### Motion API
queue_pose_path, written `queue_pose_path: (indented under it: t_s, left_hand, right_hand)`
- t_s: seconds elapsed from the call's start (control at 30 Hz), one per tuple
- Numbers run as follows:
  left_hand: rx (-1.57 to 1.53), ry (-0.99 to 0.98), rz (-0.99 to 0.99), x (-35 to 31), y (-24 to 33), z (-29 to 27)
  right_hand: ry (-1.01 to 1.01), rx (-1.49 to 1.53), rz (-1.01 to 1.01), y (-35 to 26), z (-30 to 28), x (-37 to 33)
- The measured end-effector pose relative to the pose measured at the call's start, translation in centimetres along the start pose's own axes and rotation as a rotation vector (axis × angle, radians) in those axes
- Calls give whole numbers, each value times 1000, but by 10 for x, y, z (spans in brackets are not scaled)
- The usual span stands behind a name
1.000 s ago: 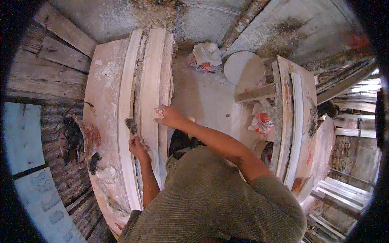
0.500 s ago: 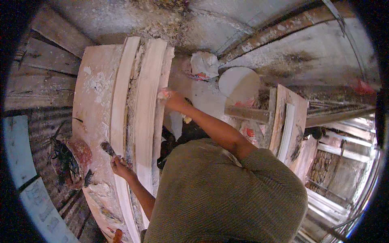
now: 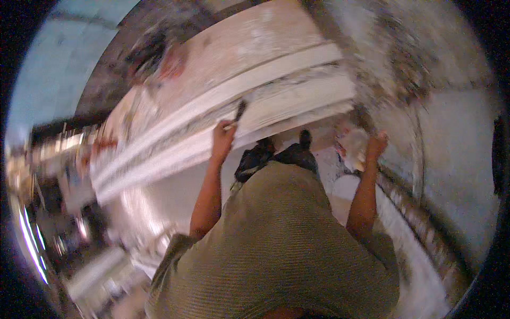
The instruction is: The person cleans a long white wooden molding on a workbench using a brush and a scraper. They repeatedly brush off dust and scrape away residue along the grooves and edges of the piece.
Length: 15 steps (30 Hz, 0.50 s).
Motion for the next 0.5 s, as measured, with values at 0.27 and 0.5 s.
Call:
queue_pose_path:
  t_s: [0.27,0.5]
  left_hand:
    - [-68,170,-79,-66,-28,-29]
    - [-258,518,-150,-128,-135,-115]
  right_hand:
    - [-431,369,-287,-239,61,-13]
    - [-631,292,-1044,-429,104,-178]
Point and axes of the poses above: each hand's wrist, its own x-axis towards the middle knuckle, its own z-axis out of the palm, y = z × x, the point moved 4 cm from there along x, towards the middle knuckle, and after that the axes turned 6 degrees about y, right-handed, at the moved point
